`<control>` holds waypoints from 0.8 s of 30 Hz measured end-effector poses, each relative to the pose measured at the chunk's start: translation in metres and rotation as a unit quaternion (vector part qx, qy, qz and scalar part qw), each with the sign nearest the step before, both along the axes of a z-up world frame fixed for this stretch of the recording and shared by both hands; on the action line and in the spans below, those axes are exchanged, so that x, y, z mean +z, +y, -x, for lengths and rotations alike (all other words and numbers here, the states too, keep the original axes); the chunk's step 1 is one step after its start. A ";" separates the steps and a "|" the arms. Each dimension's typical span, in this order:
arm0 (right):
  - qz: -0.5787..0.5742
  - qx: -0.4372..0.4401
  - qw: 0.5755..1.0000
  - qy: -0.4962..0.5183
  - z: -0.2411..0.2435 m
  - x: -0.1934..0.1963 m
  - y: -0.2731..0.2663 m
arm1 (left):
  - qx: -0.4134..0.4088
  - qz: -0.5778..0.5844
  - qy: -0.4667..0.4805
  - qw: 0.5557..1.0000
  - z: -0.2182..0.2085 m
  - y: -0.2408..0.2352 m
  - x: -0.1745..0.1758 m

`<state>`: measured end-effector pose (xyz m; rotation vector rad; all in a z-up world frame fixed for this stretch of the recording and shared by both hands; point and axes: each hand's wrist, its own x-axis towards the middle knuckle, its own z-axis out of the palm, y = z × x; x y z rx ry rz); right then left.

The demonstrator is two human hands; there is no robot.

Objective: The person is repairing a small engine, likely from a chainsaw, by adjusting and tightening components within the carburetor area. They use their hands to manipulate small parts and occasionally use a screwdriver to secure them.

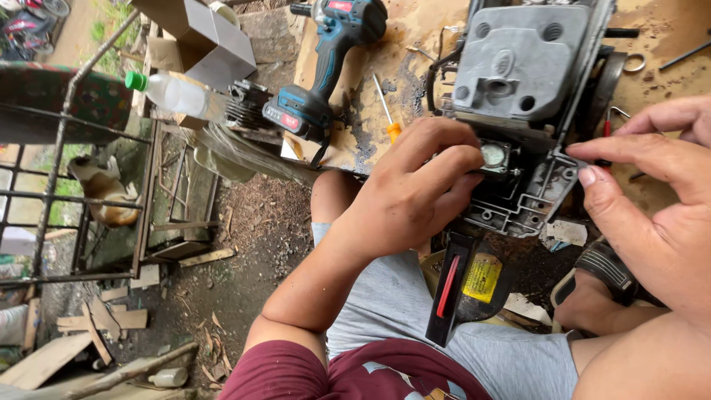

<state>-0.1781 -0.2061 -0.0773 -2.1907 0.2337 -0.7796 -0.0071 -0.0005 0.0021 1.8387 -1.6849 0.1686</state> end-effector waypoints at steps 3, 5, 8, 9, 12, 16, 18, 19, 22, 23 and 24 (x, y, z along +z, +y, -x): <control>-0.008 0.006 1.000 0.008 0.002 -0.001 0.003 | -0.003 -0.004 -0.002 1.000 -0.002 0.003 0.007; -0.006 0.002 1.000 0.015 0.002 0.003 0.009 | 0.008 -0.004 -0.008 1.000 -0.003 0.004 0.013; 0.014 -0.003 0.999 0.042 -0.004 0.015 0.017 | 0.042 0.003 -0.029 0.999 -0.006 0.010 0.021; 0.021 -0.002 0.999 0.049 -0.005 0.018 0.020 | 0.056 0.005 -0.033 0.998 -0.007 0.013 0.021; 0.048 0.006 0.997 0.057 -0.009 0.027 0.027 | 0.072 0.028 -0.035 0.996 -0.016 0.020 0.016; -0.022 -0.013 0.993 0.117 -0.007 0.038 0.036 | 0.059 0.069 0.016 0.996 -0.030 0.033 -0.001; -0.253 -0.037 0.952 0.168 -0.002 0.044 0.044 | 0.038 0.095 0.065 0.993 -0.037 0.039 -0.014; -0.183 -0.036 0.970 0.156 0.000 0.046 0.048 | 0.026 0.113 0.090 0.989 -0.041 0.042 -0.021; -0.086 -0.036 0.986 0.137 -0.004 0.051 0.057 | -0.012 0.193 0.155 0.969 -0.048 0.039 -0.044; -0.135 -0.057 0.979 0.144 -0.004 0.052 0.062 | -0.031 0.219 0.176 0.959 -0.050 0.035 -0.051; -0.186 -0.088 0.967 0.150 -0.001 0.053 0.068 | -0.047 0.236 0.195 0.951 -0.049 0.032 -0.059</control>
